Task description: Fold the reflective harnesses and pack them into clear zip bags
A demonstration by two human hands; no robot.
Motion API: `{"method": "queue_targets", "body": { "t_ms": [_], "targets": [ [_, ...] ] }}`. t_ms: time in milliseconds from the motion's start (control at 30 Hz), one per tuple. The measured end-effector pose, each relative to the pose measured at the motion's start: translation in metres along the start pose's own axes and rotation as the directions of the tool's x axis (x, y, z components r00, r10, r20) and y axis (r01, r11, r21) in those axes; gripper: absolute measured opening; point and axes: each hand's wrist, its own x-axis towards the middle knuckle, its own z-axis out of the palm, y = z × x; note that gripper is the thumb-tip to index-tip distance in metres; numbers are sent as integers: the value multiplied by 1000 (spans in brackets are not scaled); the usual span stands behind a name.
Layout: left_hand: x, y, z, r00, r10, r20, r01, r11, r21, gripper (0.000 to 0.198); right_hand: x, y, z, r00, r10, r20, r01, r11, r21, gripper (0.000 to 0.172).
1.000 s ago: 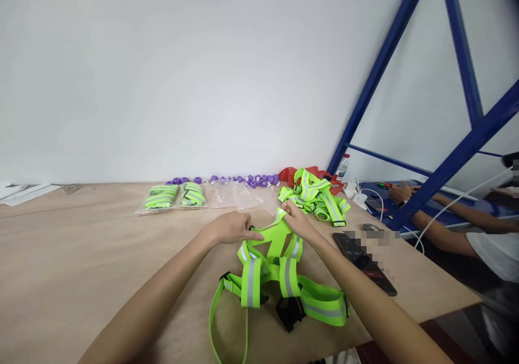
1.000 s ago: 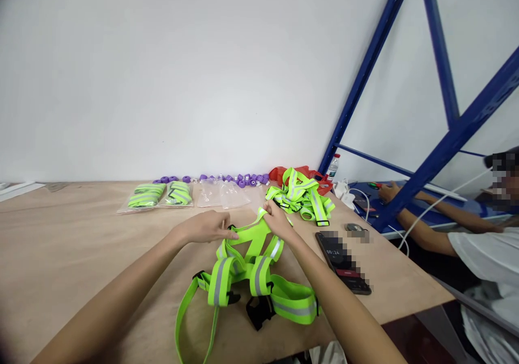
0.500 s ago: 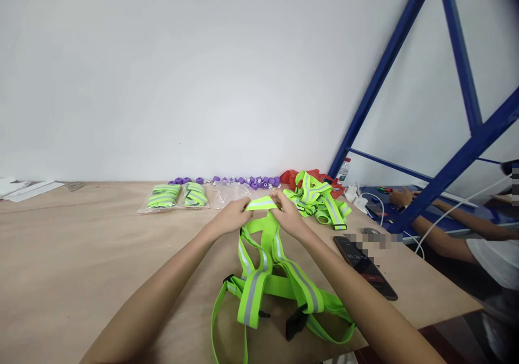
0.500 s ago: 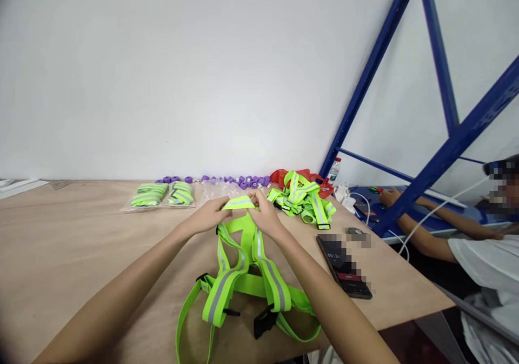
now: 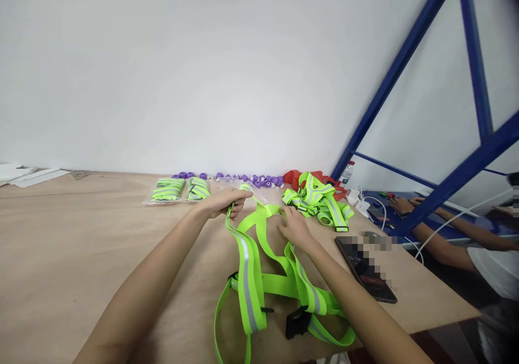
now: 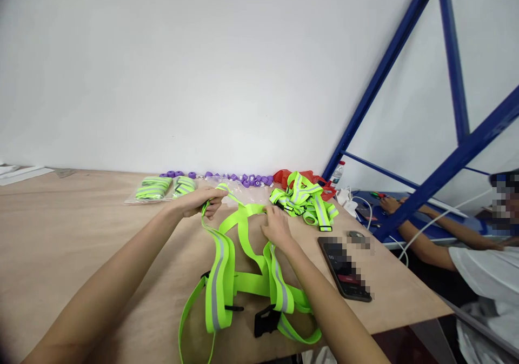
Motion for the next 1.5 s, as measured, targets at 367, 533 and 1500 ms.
{"method": "queue_targets", "body": {
  "t_ms": [367, 533, 1500],
  "targets": [
    [-29, 21, -1, 888, 454, 72, -389, 826, -407, 57, 8, 17, -7, 992, 127, 5, -121, 935, 332, 14],
    [-33, 25, -5, 878, 477, -27, -445, 797, -409, 78, 9, 8, -13, 984, 176, 8, -141, 759, 635, 22],
    [-54, 49, 5, 666, 623, -411, -706, 704, -79, 52, -4, -89, -154, 881, -58, -470, 459, 351, 816, 46]
  ]
}}
